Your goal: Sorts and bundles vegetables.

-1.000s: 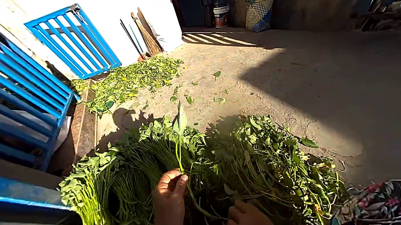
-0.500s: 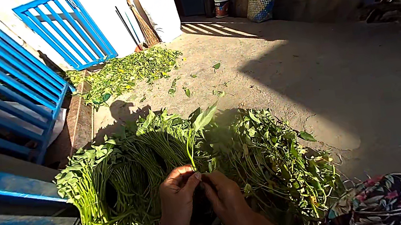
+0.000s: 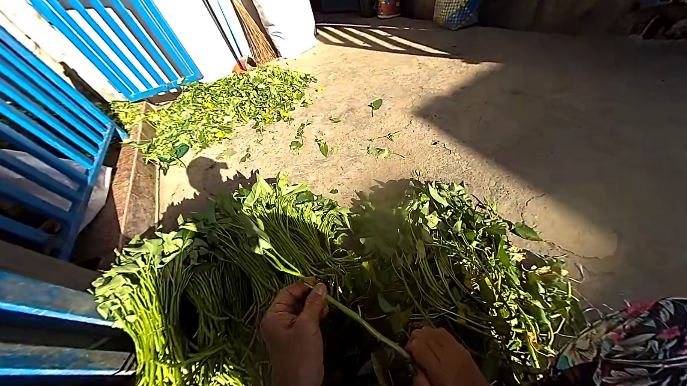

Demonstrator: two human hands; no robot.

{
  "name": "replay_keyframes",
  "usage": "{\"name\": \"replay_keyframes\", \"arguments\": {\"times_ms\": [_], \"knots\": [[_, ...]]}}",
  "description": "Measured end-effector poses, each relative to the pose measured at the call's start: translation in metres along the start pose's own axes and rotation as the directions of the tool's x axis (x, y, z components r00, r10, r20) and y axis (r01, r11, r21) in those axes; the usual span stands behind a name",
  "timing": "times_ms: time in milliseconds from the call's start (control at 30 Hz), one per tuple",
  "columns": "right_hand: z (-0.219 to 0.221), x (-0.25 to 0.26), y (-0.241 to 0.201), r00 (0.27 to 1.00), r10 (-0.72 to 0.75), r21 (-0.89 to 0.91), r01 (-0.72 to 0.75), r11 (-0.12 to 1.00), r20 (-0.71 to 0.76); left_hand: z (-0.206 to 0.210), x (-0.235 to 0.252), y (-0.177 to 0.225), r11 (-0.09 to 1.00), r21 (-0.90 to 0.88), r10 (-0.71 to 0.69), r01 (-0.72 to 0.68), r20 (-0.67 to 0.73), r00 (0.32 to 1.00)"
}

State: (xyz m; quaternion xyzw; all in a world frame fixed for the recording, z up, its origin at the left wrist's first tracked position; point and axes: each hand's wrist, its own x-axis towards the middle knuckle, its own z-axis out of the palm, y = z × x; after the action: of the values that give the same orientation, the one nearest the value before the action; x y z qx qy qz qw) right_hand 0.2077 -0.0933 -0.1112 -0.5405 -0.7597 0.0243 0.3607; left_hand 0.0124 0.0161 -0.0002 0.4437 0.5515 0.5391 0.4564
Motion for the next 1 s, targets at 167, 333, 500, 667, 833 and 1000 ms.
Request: {"name": "replay_keyframes", "arguments": {"times_ms": [167,333,500,667,833,1000], "knots": [[-0.023,-0.028,0.008,0.995,0.034,0.097,-0.043,0.994,0.098,0.005,0.001,0.002,0.998,-0.04,0.045,-0.047,-0.052,0.998],[-0.051,-0.029,0.018,0.723,0.263,-0.033,-0.316,0.948,0.639,0.008,0.005,0.001,0.997,-0.05,0.058,-0.059,-0.006,0.998],[-0.058,0.035,0.015,0.881,0.283,0.024,-0.316,0.949,0.378,0.011,-0.001,-0.002,0.998,-0.03,0.054,-0.047,0.271,0.961],[-0.046,0.114,-0.031,0.908,0.406,0.508,-0.401,0.762,0.107,0.016,-0.009,-0.009,0.99,-0.026,0.137,-0.139,0.418,0.898],[-0.032,0.129,-0.037,0.859,0.478,0.78,-0.424,0.46,0.185,0.007,-0.008,-0.004,0.999,-0.008,0.046,-0.047,0.408,0.912],[-0.027,0.125,-0.037,0.858,0.471,0.799,-0.424,0.425,0.205,-0.003,-0.006,-0.002,0.994,-0.05,-0.064,0.095,0.433,0.899]]}}
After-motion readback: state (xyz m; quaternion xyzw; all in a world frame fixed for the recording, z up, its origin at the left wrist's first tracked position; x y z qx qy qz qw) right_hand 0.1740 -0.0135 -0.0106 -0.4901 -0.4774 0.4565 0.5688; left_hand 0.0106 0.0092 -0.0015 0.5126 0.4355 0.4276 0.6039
